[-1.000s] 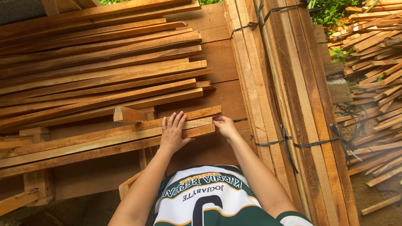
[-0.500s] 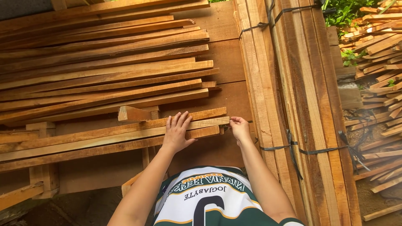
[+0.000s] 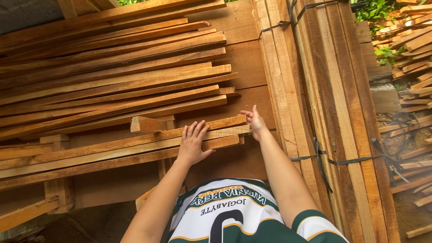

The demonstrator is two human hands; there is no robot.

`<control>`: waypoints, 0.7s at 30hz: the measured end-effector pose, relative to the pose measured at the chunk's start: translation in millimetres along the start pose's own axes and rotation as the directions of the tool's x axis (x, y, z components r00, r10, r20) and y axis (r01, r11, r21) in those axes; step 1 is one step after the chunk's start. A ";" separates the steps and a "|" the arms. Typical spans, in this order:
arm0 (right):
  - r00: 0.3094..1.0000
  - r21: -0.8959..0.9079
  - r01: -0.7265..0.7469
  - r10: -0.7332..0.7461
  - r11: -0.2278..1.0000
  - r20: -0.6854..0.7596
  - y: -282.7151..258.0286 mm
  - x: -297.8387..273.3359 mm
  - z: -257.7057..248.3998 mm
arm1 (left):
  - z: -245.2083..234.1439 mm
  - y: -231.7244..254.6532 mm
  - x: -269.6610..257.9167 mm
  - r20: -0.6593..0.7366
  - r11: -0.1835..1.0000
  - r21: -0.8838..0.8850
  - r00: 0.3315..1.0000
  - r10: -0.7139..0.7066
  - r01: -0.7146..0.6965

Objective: Sorting and stacking long wooden planks in a lumber storage area.

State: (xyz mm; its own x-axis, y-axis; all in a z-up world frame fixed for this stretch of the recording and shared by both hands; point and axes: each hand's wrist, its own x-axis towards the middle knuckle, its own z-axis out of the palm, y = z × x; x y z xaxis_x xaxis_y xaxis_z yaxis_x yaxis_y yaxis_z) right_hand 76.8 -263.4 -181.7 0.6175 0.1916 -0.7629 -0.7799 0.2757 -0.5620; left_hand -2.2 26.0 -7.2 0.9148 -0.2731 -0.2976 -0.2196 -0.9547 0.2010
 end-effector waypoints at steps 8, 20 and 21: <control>0.991 -0.010 -0.133 0.132 0.991 -0.031 -9.4 -20.9 22.0 | -0.3 -2.4 1.3 0.051 1.000 0.000 0.999 0.002 -0.002; 0.983 -0.129 -0.070 0.047 0.989 -0.175 -69.6 -111.0 88.5 | 1.4 -5.2 0.8 0.039 0.999 0.039 0.999 0.010 -0.011; 0.974 -0.127 -0.068 0.038 0.990 -0.222 -60.9 -99.1 78.4 | 3.0 -3.7 3.4 0.048 1.000 0.022 0.999 0.011 -0.012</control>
State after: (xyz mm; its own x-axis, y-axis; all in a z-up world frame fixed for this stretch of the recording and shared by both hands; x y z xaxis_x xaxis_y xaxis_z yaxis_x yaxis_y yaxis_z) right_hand 71.1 -225.3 -46.7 0.5492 -0.0123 -0.8356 -0.8265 0.1402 -0.5452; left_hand 0.7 28.3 -11.8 0.8952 -0.2884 -0.3397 -0.2377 -0.9539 0.1834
